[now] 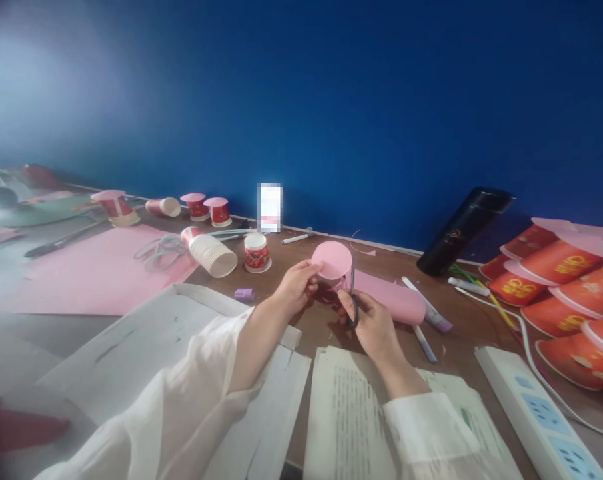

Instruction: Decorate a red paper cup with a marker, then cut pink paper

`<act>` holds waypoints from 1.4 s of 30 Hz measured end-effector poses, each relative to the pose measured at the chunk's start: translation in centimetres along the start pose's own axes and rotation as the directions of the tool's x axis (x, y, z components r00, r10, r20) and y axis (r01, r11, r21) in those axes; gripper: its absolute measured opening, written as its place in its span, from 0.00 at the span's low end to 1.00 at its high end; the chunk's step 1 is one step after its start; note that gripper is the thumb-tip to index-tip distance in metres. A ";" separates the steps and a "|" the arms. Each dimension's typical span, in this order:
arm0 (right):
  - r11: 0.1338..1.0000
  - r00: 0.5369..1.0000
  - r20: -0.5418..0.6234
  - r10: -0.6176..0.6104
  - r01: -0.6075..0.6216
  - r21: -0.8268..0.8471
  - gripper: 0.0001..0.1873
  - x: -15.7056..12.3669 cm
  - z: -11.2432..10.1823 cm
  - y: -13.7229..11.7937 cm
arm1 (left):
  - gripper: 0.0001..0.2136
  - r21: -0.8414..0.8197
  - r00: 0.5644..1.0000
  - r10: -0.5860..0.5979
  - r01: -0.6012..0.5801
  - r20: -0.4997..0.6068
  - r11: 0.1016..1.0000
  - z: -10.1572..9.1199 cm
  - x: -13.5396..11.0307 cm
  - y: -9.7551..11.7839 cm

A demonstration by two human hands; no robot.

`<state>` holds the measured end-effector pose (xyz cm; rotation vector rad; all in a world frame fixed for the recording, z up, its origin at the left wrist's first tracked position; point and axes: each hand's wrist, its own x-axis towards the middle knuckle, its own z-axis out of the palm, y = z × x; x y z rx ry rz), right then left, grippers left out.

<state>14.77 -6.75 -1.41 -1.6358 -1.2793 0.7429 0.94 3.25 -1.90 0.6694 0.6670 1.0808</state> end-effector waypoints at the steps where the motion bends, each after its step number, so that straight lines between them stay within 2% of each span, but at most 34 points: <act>1: 1.000 1.000 0.000 -0.003 0.003 -0.009 0.25 0.0 0.0 0.0 | 0.13 -0.003 1.000 0.000 0.000 0.002 1.000 0.0 0.0 0.0; 14: 1.000 1.000 -0.013 0.025 -0.025 -0.004 0.25 0.0 -0.1 -0.1 | 0.12 0.095 0.997 0.002 0.006 -0.076 0.995 -0.2 0.2 0.1; 17: 1.000 1.000 -0.009 0.025 -0.025 0.000 0.26 -0.1 -0.1 -0.2 | 0.12 0.106 0.998 0.020 -0.012 -0.066 0.994 -0.4 0.3 -0.1; 20: 1.000 1.000 -0.011 0.019 -0.019 0.008 0.26 -0.2 0.0 -0.3 | 0.13 0.080 0.999 0.043 -0.040 -0.030 0.996 -0.3 0.3 -0.2; 26: 1.000 1.000 -0.006 0.005 -0.005 0.007 0.27 0.0 0.0 0.0 | 0.14 0.015 0.999 0.010 -0.010 0.036 1.000 -0.3 0.3 -0.4; 42: 0.998 0.998 0.040 0.048 -0.050 0.039 0.28 -0.1 0.2 0.0 | 0.06 -0.052 0.999 0.021 -0.022 -0.024 0.998 -0.5 0.7 -0.5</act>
